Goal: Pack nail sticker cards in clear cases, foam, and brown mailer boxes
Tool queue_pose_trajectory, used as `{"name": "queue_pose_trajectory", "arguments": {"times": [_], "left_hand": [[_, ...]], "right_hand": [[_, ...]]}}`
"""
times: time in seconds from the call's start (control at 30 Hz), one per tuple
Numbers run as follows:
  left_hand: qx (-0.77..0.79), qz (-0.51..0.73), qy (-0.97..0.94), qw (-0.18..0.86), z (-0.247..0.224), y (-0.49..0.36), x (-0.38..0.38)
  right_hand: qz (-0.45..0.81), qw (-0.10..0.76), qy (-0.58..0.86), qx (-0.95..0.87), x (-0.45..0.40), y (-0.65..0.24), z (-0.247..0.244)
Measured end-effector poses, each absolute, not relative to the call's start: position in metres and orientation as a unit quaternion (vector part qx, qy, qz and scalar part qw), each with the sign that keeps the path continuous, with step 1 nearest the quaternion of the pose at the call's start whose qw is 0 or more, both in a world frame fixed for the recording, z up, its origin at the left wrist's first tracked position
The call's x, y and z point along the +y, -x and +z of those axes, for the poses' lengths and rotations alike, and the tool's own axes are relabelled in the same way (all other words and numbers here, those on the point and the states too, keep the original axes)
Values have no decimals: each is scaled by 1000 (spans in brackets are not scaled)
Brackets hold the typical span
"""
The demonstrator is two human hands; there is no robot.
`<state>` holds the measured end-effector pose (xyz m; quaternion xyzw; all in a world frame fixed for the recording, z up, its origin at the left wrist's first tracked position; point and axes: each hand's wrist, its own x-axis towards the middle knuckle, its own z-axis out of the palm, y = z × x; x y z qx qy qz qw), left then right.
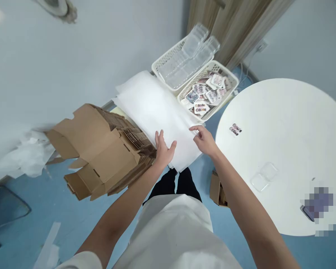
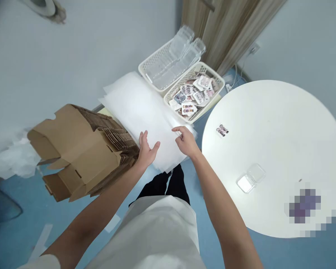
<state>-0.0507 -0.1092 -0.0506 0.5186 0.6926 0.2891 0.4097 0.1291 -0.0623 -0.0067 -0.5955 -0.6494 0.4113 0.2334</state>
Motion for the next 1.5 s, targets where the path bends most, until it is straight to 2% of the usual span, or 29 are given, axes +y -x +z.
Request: {"name": "queue_pose_trajectory", "arguments": {"times": [0.23,0.37,0.43,0.5,0.57,0.7,0.9,1.07,1.2,1.33,1.5], "left_hand": [[725,246,-408,497,-50,31,-117],[659,276,-260,649,-47,15,-120],[627,298,-211,688,-48,9,-117],[637,346,-186,663,-53,6,-112],[676,407,-174,589,-58,6,-107],[719,460,-208,479,-66,17,-99],[791,384,-351,321,-60,37,-92],[776,323,-499,209,-45,17,-101],[637,281,-673,249,-33,-29,-98],[434,202,-809,341,-37,-88,-69],[435,84,-825,351,-58,-152,-24]], "right_hand": [[350,283,621,-641,-112,-165,38],[347,296,611,-647,-124,-182,42],[349,306,593,-658,-123,-184,35],[351,311,587,-660,-117,-181,25],[349,303,598,-655,-110,-174,12],[359,247,611,-662,-95,-151,-11],[327,205,617,-685,-96,-138,-30],[249,267,697,-617,-110,-173,-39],[168,293,801,-494,-115,-223,-49],[178,259,836,-450,-110,-272,-62],[223,212,848,-432,-95,-303,-77]]}}
